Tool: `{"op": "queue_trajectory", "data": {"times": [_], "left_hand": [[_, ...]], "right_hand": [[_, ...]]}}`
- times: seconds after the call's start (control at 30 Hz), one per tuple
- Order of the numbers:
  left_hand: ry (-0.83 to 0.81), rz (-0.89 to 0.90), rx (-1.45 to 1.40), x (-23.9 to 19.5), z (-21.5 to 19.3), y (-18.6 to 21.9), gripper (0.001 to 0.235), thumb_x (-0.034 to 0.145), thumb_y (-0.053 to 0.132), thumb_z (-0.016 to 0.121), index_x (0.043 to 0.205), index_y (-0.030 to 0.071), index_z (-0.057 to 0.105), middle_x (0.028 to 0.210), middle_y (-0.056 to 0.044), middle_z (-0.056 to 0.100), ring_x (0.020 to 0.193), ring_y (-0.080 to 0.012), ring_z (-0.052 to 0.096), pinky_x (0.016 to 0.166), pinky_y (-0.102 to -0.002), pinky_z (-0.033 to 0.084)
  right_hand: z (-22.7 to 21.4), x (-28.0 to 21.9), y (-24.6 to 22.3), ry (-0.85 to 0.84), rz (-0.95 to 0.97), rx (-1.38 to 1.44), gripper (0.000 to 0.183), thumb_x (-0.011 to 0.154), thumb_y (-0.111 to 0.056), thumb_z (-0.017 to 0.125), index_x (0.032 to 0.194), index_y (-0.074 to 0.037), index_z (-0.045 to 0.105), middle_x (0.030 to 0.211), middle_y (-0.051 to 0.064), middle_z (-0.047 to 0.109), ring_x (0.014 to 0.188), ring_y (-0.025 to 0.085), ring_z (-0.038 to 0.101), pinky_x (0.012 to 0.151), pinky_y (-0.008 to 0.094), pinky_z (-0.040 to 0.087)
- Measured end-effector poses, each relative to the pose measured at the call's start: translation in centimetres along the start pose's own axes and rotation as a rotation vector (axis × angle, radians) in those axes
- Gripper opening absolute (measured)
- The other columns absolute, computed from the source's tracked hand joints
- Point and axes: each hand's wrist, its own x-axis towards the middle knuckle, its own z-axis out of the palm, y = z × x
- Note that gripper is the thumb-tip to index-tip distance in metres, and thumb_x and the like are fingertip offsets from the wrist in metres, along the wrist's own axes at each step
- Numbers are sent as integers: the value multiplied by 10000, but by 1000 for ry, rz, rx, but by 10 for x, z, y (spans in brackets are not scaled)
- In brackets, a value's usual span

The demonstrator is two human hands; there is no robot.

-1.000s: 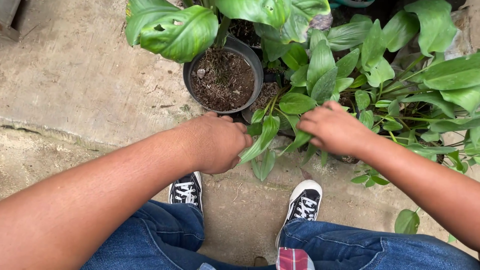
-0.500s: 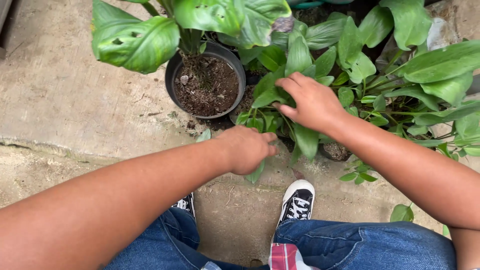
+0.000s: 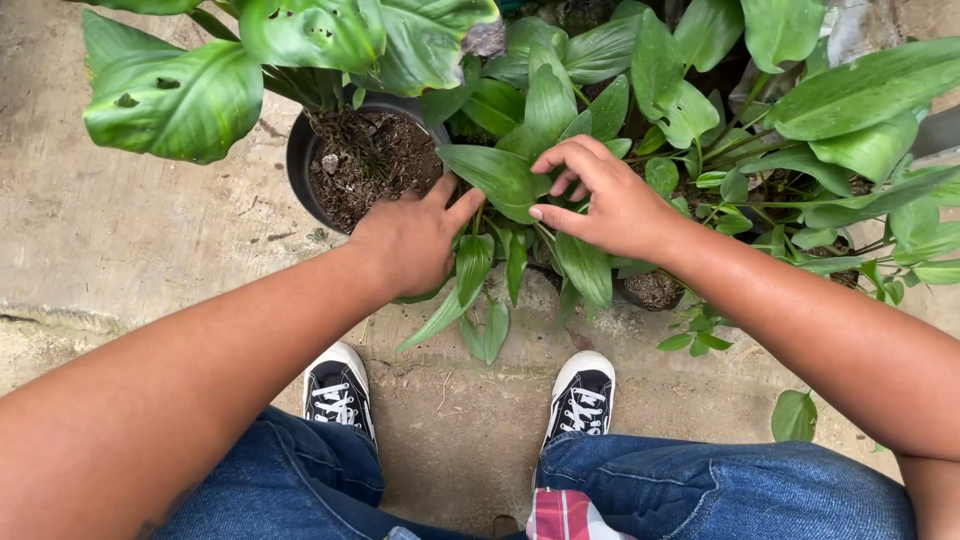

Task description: The person is weeding and cleaning several potted plants by hand, removing debris and small weeds from the soil.

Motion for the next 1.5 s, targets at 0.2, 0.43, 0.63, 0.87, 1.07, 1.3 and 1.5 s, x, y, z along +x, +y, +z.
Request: {"op": "queue_trajectory", "data": {"times": [0.2,0.43,0.63,0.87,1.07,1.3,1.5], "left_hand": [[-38,85,-587,-8,-10,5,643,958,222,613,1534,31,399,1559,-208,420,1366,-402,519,1068,-534,498],[92,138,-1176,-11,-8,10,428,934,123,627,1358,74,616,1489,-230,465,1193,-361,648,980,-484,573],[159,-39,-1350,7,11,1,699,888,88,647,1555,81,437,1528,-220,489,1260,-344,641,1001,-440,555],[167,-336,-1376,-1,18,-2,500,915,241,651,1371,39,621,1262,-141,688,891,-155,744,849,-345,590],[-122,-357,-1019,-29,10,3,419,958,350,619,1285,104,712,1196,-157,725,1092,-313,727,962,-465,562],[-430,-222,-509,-43,3,14,499,1005,388,538,1318,20,662,1126,-223,724,1107,-353,720,969,-516,576],[-407,-197,-375,-34,23,19,558,982,414,509,1239,-47,690,1054,-234,747,1067,-367,737,911,-517,594]], "right_hand": [[-10,-19,-9,-56,-10,-234,405,889,-193,802,1189,0,611,1066,182,633,810,308,687,655,426,556],[-14,-14,-27,-394,335,-559,567,918,-263,703,1424,-58,551,1299,166,650,1197,334,658,997,487,528],[-6,-11,-30,-457,371,-660,454,968,-249,636,1380,-59,624,1278,200,681,1221,383,651,1007,523,534],[8,-12,-27,-601,430,-558,394,998,-221,593,1375,-111,628,1119,133,734,1030,260,727,889,401,595],[15,-16,-11,-637,395,-532,419,995,-239,578,1392,-109,608,1097,113,726,1026,274,726,859,431,594],[17,-17,24,-529,171,-587,349,1008,-313,543,1297,-191,696,1365,143,563,1266,364,573,997,531,527],[19,-14,29,-610,109,-680,480,958,-247,447,1421,-189,563,1469,147,542,1285,336,588,983,516,527]]}}
